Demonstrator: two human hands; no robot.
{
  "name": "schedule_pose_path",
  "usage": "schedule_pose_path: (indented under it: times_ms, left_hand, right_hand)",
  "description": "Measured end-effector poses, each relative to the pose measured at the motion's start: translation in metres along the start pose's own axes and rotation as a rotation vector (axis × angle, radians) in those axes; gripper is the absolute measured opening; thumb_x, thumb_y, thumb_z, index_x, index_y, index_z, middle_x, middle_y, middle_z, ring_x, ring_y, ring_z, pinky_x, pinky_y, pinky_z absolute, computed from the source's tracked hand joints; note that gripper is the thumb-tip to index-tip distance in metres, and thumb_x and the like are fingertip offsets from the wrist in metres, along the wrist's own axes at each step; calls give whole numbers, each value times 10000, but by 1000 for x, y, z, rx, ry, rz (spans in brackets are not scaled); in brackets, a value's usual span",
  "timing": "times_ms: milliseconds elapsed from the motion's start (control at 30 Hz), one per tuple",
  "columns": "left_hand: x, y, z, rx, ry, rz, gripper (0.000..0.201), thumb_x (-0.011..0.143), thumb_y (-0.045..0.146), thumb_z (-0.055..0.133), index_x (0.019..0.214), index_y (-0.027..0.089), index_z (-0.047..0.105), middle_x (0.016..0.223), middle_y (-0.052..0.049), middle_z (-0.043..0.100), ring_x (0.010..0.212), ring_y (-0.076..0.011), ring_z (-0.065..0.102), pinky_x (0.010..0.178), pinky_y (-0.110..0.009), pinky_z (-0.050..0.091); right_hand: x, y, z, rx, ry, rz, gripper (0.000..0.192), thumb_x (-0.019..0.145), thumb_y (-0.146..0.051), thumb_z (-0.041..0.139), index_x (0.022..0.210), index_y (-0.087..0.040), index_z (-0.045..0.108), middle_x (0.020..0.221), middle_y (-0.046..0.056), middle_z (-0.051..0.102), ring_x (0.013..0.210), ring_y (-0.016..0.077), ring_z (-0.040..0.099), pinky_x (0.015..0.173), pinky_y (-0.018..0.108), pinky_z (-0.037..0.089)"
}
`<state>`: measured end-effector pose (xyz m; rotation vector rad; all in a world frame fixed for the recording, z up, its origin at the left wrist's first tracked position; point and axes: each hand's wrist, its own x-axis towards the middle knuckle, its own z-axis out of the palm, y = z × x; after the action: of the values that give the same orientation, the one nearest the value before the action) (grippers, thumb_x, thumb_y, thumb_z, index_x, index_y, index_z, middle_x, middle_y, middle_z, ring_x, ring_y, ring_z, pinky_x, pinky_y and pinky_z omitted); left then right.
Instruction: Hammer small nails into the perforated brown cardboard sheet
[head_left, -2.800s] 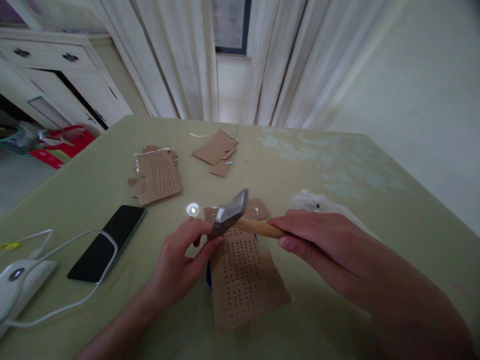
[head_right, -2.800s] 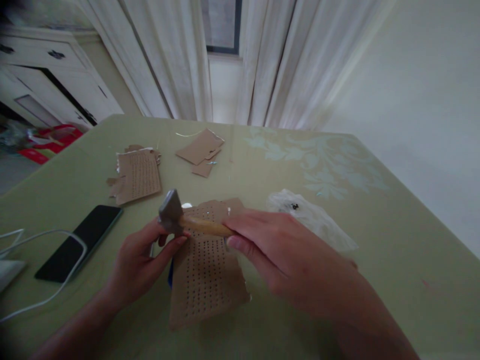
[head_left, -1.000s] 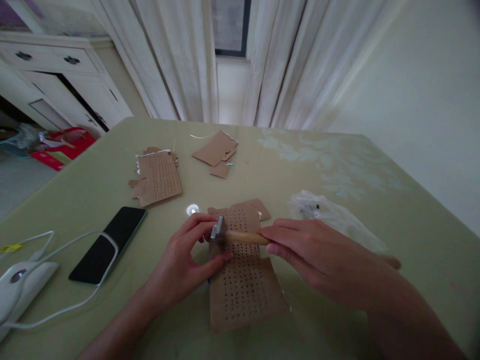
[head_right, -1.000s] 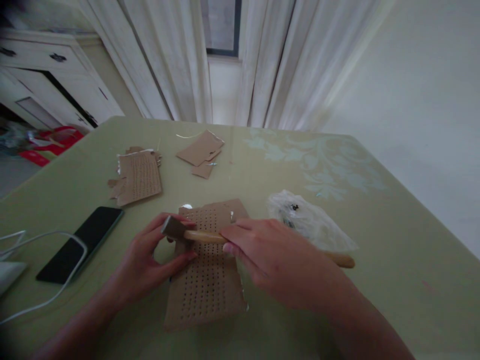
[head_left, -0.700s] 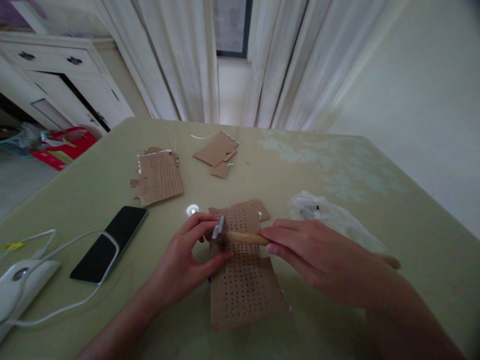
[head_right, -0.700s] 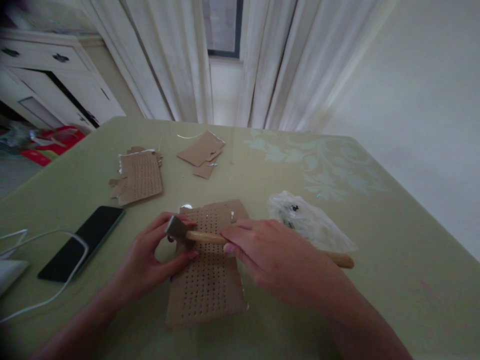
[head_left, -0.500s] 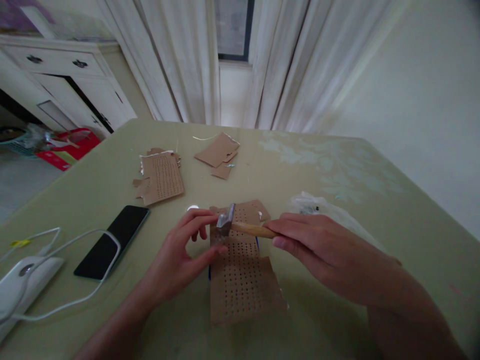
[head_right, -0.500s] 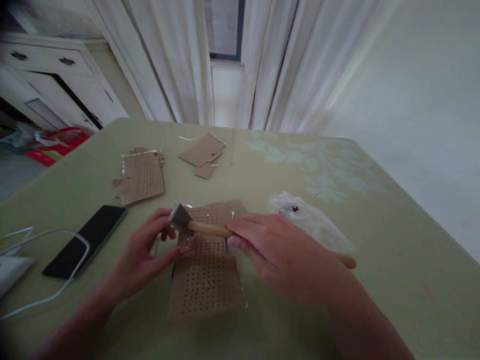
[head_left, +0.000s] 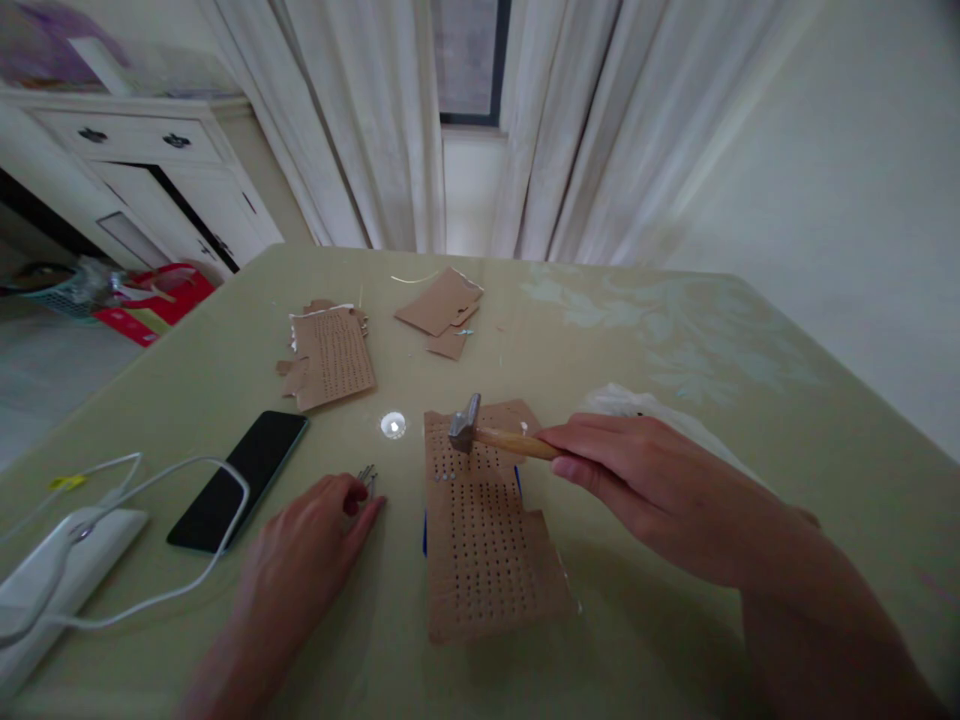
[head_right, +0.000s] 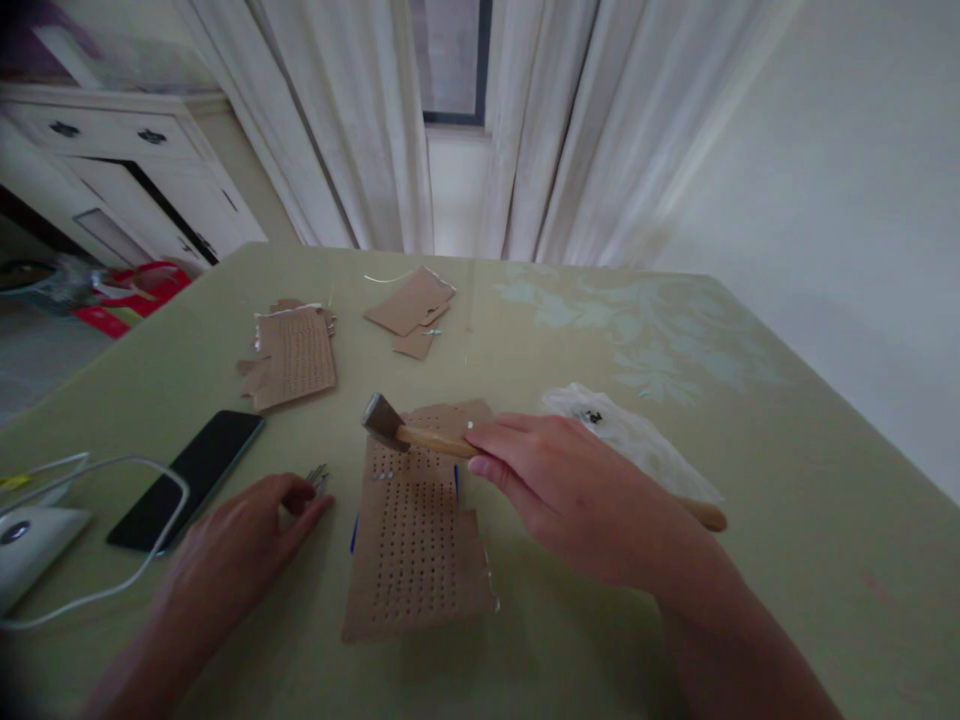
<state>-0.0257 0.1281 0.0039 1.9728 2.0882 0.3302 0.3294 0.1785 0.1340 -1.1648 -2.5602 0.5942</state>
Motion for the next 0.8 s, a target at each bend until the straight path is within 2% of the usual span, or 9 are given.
schedule_pose_path:
  times_ms: [167,333,400,467,533,600,667,800]
  left_hand:
    - [7,9,7,112,7,11,314,1056,387,478,883,245,699,906,-83,819,795,-288,782,674,-356,459]
    - [15,20,-5,80,55,-7,296,1030,382,494,871,232,693,872,-81,797,799,-282,766,697,-363,470]
    - [18,26,-14,-32,83,-7,297,1016,433,537,898,234,721,786,-48,766,714,-254,729,687,-356,476]
    - [23,33,-24,-199,120,55,305,1006,487,597,999,236,770,751,-14,749,649,-219,688,660,-335,484]
    - [28,43,-33,-373,175,173,316,1015,485,647,1155,245,799,839,-7,785,678,-194,688,658,-309,508]
    - [33,54,-36,-522,222,286,280,1036,432,679,1219,264,808,979,-16,827,783,-183,723,707,-290,543]
    - [37,64,-33,-648,219,344,189,1039,380,711,1129,264,831,1019,-18,843,844,-177,739,736,-276,555]
    - [42,70,-15,-832,92,329,129,995,349,775,986,242,846,912,-15,846,743,-161,710,652,-260,525]
  right_hand:
    - [-1,0,2,-14,4,0,289,1168,-267,500,1119,-213,780,1116,95,841,965,266,761,860,399,541]
    - [-3,1,3,-32,6,-16,279,1171,-262,505,1135,-216,778,1099,84,838,956,258,760,857,384,534]
    - [-4,2,2,-39,11,-16,286,1178,-272,496,1168,-212,776,1111,85,835,979,264,759,879,393,528]
    - [-5,3,1,-50,17,-10,298,1186,-286,485,1218,-204,769,1127,85,833,999,273,758,899,407,521]
    - [-5,4,-1,-57,26,-9,308,1190,-292,473,1240,-203,764,1138,81,832,1007,276,758,904,415,515]
    - [-5,6,-3,-60,29,-9,315,1191,-291,463,1227,-211,766,1137,75,831,1003,273,759,898,412,512]
    - [-6,6,-4,-65,36,-3,319,1190,-290,459,1223,-218,768,1132,71,832,1003,271,762,893,409,512]
    - [-8,6,-7,-77,45,21,324,1189,-292,462,1235,-216,773,1122,71,833,1004,276,767,886,409,515]
